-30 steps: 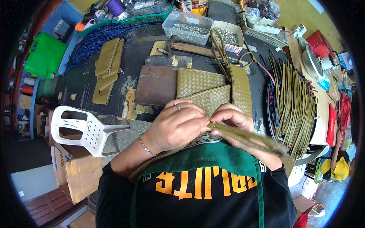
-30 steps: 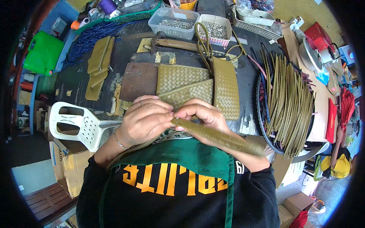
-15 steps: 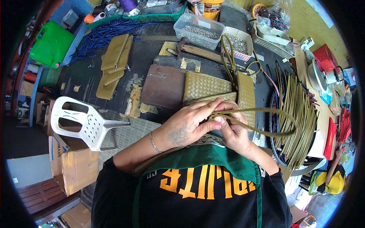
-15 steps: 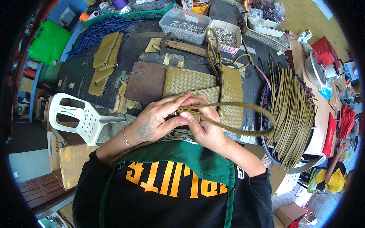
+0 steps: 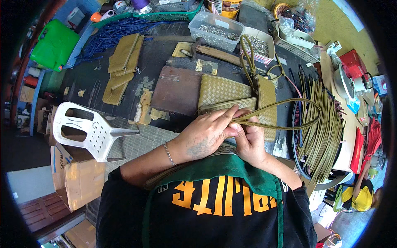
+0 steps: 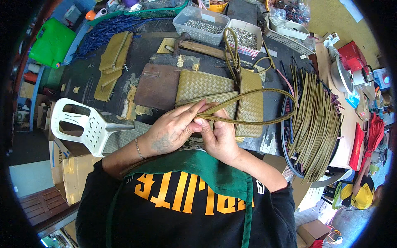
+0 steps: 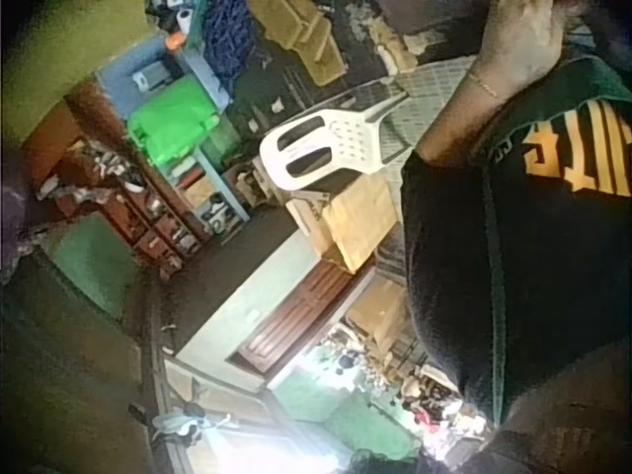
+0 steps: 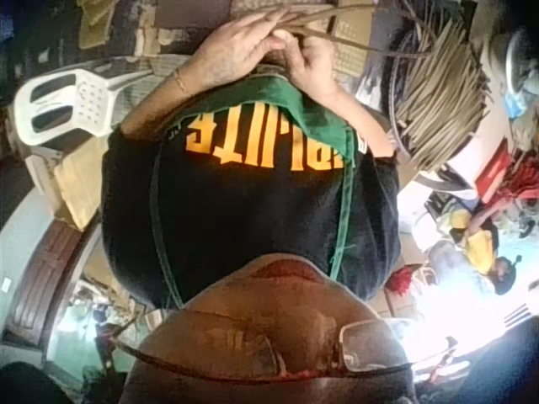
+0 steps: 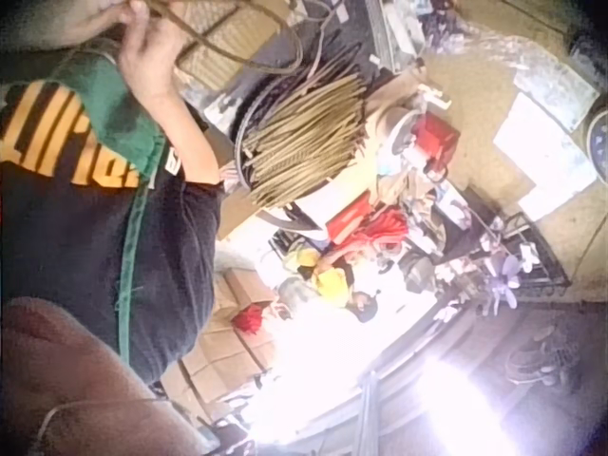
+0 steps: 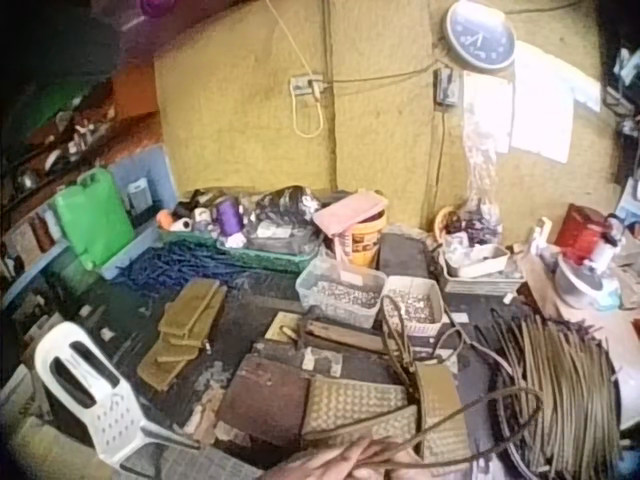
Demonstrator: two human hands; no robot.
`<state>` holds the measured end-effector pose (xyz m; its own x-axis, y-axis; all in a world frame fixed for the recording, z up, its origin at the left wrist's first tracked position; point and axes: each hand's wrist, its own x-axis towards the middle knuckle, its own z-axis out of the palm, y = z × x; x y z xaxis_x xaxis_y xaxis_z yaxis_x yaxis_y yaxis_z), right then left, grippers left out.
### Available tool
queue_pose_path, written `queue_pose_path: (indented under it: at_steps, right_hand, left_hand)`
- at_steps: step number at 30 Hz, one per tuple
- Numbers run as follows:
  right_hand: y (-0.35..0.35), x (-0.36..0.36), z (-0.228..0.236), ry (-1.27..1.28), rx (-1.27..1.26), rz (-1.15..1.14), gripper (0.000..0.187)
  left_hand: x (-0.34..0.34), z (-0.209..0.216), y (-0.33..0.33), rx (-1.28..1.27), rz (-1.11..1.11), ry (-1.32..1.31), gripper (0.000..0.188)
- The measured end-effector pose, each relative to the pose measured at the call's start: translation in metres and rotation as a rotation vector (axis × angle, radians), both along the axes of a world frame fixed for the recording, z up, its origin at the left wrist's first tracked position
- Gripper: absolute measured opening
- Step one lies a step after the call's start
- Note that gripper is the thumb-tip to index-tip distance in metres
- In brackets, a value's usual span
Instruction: The person assembles woven bags by selecting woven strips and attaching them to the handles of a woven bag by hand, then placing smaller woven pouches into the bag.
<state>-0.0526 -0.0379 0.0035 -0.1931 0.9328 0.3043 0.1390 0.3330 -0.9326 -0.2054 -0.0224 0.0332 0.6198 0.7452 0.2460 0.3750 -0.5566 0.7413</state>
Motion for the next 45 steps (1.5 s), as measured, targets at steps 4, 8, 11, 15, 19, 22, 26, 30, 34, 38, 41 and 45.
queue_pose_path:
  at_steps: [4, 8, 11, 15, 19, 22, 26, 30, 34, 38, 41, 45]
  right_hand:
    - [-0.003, -0.002, -0.005, 0.050, -0.047, -0.011, 0.014]
    - [-0.005, -0.001, -0.006, 0.179, -0.176, 0.022, 0.013]
    - [-0.002, 0.003, -0.002, 0.350, -0.183, 0.091, 0.016]
    - [-0.002, 0.012, -0.010, 0.248, -0.077, 0.010, 0.019]
    - [0.001, 0.013, -0.006, 0.263, -0.007, 0.062, 0.022]
    - [0.001, 0.013, -0.005, 0.269, -0.058, 0.095, 0.026]
    - [0.003, 0.014, -0.003, 0.227, -0.021, 0.136, 0.027]
    - [0.004, 0.011, -0.004, 0.196, 0.009, 0.120, 0.025]
    - [0.005, 0.010, -0.004, 0.187, 0.032, 0.098, 0.025]
    - [0.009, 0.016, 0.003, 0.071, 0.097, 0.116, 0.022]
    - [0.012, 0.025, 0.015, -0.113, 0.106, 0.139, 0.023]
    - [0.016, 0.029, 0.033, -0.389, 0.245, 0.142, 0.024]
  left_hand:
    - [0.001, -0.001, -0.003, -0.040, 0.017, 0.132, 0.050]
    - [0.004, -0.003, -0.003, -0.059, 0.036, 0.029, 0.048]
    - [0.000, -0.001, -0.001, -0.220, 0.039, -0.179, 0.042]
    - [-0.004, 0.002, 0.001, -0.272, 0.038, -0.211, 0.025]
    - [-0.003, 0.002, 0.000, -0.161, 0.037, -0.172, 0.016]
    - [0.001, -0.005, -0.002, -0.096, 0.079, -0.289, 0.014]
    - [0.003, 0.000, -0.004, -0.230, 0.112, -0.303, 0.017]
    - [0.004, -0.001, -0.003, -0.217, 0.123, -0.285, 0.017]
    - [0.001, 0.001, -0.001, -0.220, 0.117, -0.238, 0.017]
    - [0.000, 0.003, -0.002, -0.255, 0.091, -0.201, 0.018]
    - [0.001, 0.002, -0.004, -0.208, 0.091, -0.169, 0.017]
    - [0.003, -0.005, -0.006, 0.015, 0.111, -0.061, 0.014]
